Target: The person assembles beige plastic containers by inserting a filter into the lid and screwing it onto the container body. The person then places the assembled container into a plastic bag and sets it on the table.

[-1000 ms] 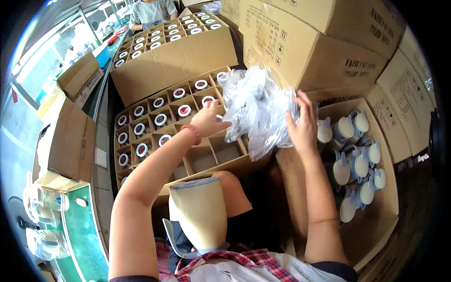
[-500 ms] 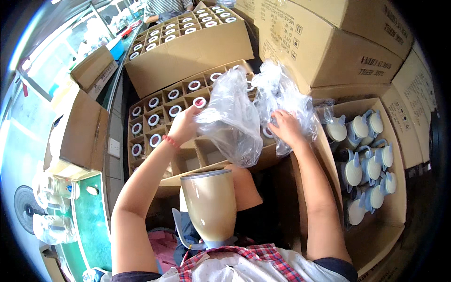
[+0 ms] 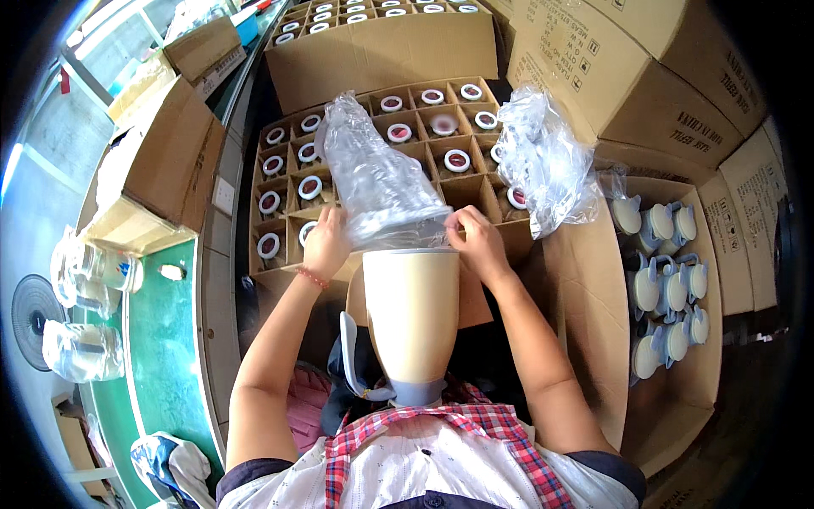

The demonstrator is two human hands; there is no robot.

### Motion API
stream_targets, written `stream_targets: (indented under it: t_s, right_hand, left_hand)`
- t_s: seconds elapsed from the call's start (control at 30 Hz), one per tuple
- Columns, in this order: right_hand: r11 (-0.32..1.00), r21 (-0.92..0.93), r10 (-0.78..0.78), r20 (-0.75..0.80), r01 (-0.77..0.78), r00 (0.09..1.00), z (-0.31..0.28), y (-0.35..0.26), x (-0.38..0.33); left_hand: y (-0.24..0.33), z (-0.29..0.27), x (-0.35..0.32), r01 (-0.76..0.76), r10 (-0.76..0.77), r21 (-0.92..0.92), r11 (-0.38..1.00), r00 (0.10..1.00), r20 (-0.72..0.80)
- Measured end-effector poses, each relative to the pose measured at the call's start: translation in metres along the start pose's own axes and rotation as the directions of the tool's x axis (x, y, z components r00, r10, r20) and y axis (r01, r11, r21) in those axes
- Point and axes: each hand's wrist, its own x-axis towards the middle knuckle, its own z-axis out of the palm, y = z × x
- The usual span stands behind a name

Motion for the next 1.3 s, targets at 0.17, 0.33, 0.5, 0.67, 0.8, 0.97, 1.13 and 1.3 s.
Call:
stream_targets:
  t_s: [0.17,0.33,0.5,0.67,0.8,0.97,1.13,1.3]
  right_hand:
    - [0.924,0.348,-0.053,-0.289,0.156,0.956,-0.011,-0.038,-0.027]
    - [0.977,0.014,-0.212,-0.061,0.214,0.975,-0.022,-0.036,-0.063]
    - [0.98,-0.06,-0.18,0.154,0.191,0.972,-0.029,-0.033,-0.076]
    - [0.975,0.222,-0.1,0.413,0.007,0.905,-0.055,-0.067,-0.111]
    - [0.978,0.204,-0.132,0.408,0.05,0.903,-0.058,-0.076,-0.13]
    - [0.939,0.337,-0.274,0.605,0.072,0.748,-0.072,-0.08,-0.175]
    - [0.854,0.449,-0.044,0.565,-0.262,0.824,-0.08,-0.088,-0.184]
    - [0.901,0.399,0.003,0.39,-0.172,0.921,-0.054,-0.094,-0.167]
  left_hand:
    - [0.008,-0.024,-0.046,0.229,-0.221,-0.885,0.406,0.964,0.148]
    - [0.008,-0.035,-0.093,0.171,-0.145,-0.751,0.638,0.984,0.101]
    - [0.019,-0.032,-0.098,0.373,-0.157,-0.665,0.647,0.919,0.363]
    - [0.05,-0.071,-0.129,0.511,-0.438,-0.86,0.014,0.776,0.454]
    - [0.068,-0.062,-0.172,0.455,-0.616,-0.873,-0.178,0.64,0.459]
    - [0.105,-0.096,-0.221,0.268,-0.291,-0.766,0.585,0.95,0.11]
    - [0.099,-0.103,-0.196,0.546,-0.449,-0.677,0.494,0.827,0.339]
    - [0.073,-0.068,-0.108,0.503,-0.412,-0.744,0.44,0.849,0.33]
